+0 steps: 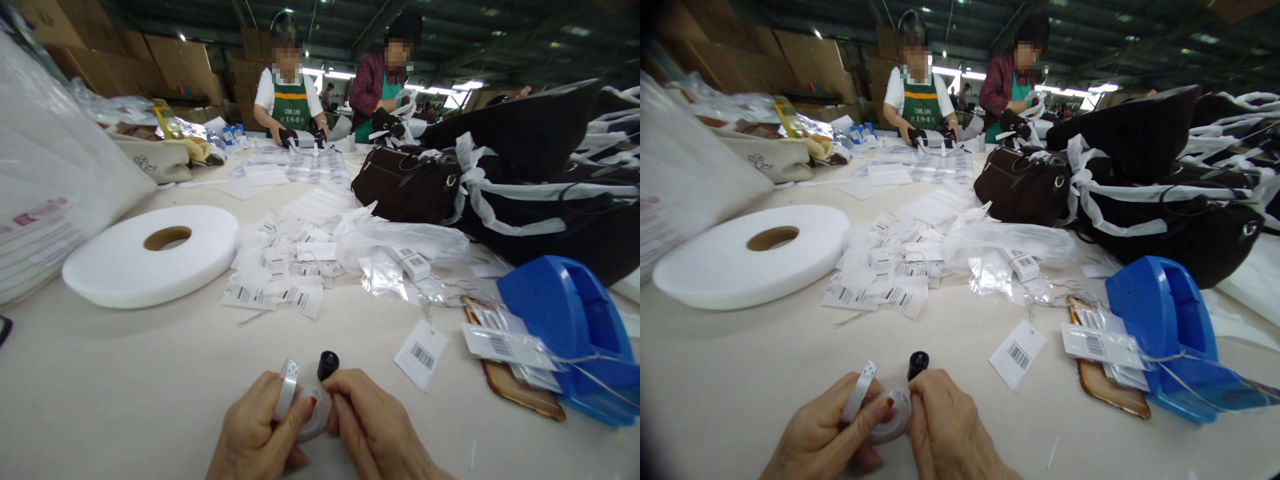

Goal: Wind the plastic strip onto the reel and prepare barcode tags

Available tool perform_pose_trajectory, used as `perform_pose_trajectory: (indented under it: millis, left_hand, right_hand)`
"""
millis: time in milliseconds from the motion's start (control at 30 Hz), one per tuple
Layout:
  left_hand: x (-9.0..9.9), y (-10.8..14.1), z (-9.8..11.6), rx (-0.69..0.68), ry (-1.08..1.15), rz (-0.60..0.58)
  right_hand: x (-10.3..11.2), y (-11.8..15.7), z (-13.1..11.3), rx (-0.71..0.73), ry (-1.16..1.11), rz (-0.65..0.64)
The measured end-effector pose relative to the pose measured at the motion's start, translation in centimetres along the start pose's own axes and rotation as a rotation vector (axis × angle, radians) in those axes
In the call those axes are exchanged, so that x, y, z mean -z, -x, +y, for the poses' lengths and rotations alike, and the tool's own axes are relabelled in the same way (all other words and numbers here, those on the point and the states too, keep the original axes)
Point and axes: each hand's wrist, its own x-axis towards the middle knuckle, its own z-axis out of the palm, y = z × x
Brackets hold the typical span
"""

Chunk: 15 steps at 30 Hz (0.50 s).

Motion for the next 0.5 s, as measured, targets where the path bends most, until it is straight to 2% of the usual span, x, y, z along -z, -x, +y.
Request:
perform_pose_trajectory:
  millis: [133, 300, 500]
  left_hand:
    - [0.04, -0.09, 0.13, 0.023, -0.005, -0.006]
    - [-0.04, -0.04, 0.04, 0.014, 0.012, -0.008]
    - [-0.10, 0.18, -0.58, -0.130, -0.072, 0.010]
  right_hand:
    - [0.11, -0.06, 0.15, 0.125, 0.034, -0.021]
    - [0.19, -0.14, 0.09, 0.150, 0.056, -0.058]
    - [0.60, -0.09, 0.20, 0.136, 0.046, -0.116]
